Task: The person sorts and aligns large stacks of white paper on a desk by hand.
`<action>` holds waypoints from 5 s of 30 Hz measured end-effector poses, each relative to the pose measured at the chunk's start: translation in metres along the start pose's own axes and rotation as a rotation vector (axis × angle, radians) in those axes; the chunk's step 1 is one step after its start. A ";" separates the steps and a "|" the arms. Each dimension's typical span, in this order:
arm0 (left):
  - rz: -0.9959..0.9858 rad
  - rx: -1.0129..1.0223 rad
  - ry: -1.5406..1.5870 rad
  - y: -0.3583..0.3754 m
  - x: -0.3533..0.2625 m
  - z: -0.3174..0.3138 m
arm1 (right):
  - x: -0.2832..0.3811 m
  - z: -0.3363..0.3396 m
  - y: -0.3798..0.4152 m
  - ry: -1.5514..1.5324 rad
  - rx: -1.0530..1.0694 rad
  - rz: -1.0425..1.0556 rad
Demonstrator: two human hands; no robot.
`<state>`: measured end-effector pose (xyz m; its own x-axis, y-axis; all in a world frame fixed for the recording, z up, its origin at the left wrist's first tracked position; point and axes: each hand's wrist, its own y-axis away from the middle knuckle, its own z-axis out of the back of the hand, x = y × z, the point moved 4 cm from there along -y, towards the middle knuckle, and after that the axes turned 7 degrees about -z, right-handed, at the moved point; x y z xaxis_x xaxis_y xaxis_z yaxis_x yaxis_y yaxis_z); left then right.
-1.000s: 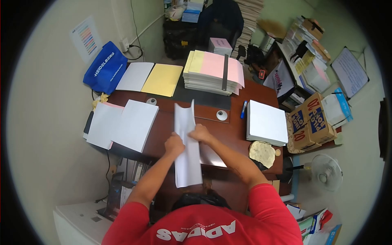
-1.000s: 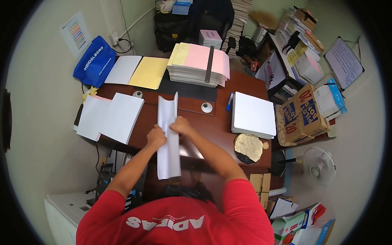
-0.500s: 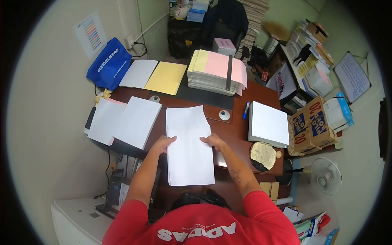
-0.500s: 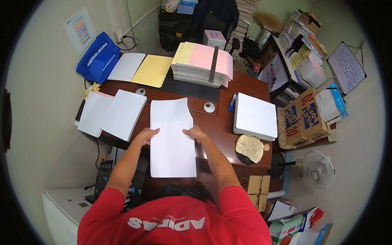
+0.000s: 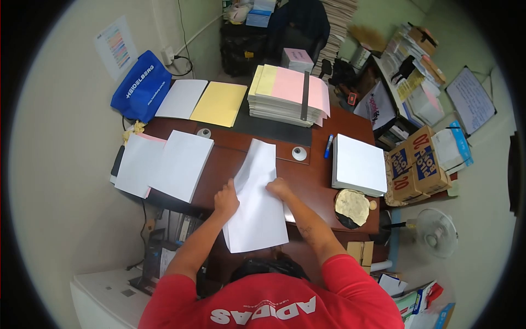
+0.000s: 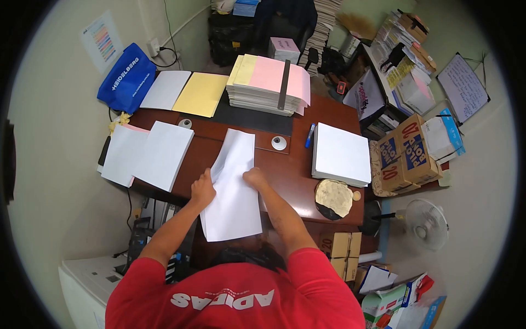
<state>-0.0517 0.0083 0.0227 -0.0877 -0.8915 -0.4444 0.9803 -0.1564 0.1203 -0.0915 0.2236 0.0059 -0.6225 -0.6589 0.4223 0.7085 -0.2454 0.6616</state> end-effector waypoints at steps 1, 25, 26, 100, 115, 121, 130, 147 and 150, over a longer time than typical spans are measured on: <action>-0.007 0.074 -0.016 -0.006 -0.002 0.004 | 0.002 0.001 0.001 0.039 -0.044 -0.027; 0.238 0.070 0.392 0.008 -0.029 -0.004 | -0.013 -0.007 0.069 0.154 -0.235 0.299; 0.192 0.078 0.307 0.010 -0.050 0.012 | -0.006 -0.010 0.077 0.129 -0.233 0.375; 0.446 -0.585 0.409 0.059 -0.038 -0.055 | -0.072 0.023 0.009 -0.113 0.247 0.604; 0.799 0.023 1.137 0.059 0.017 -0.078 | -0.065 0.001 0.048 0.175 0.023 0.525; 0.469 -0.112 0.104 0.076 -0.030 -0.028 | -0.077 -0.011 0.018 0.118 0.356 0.419; 0.706 0.025 1.044 0.047 0.015 -0.035 | -0.054 -0.009 0.093 0.374 -0.116 0.509; 0.481 -0.001 0.768 0.052 0.069 -0.064 | -0.064 -0.019 0.061 -0.809 0.609 0.107; 0.332 -0.004 0.500 0.040 0.018 -0.028 | -0.029 -0.013 0.056 -0.119 0.167 0.153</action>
<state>-0.0088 -0.0018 -0.0056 0.3159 -0.5843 -0.7475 0.9419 0.0982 0.3213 -0.0293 0.2196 0.0227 -0.5540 -0.5889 0.5885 0.7390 -0.0223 0.6734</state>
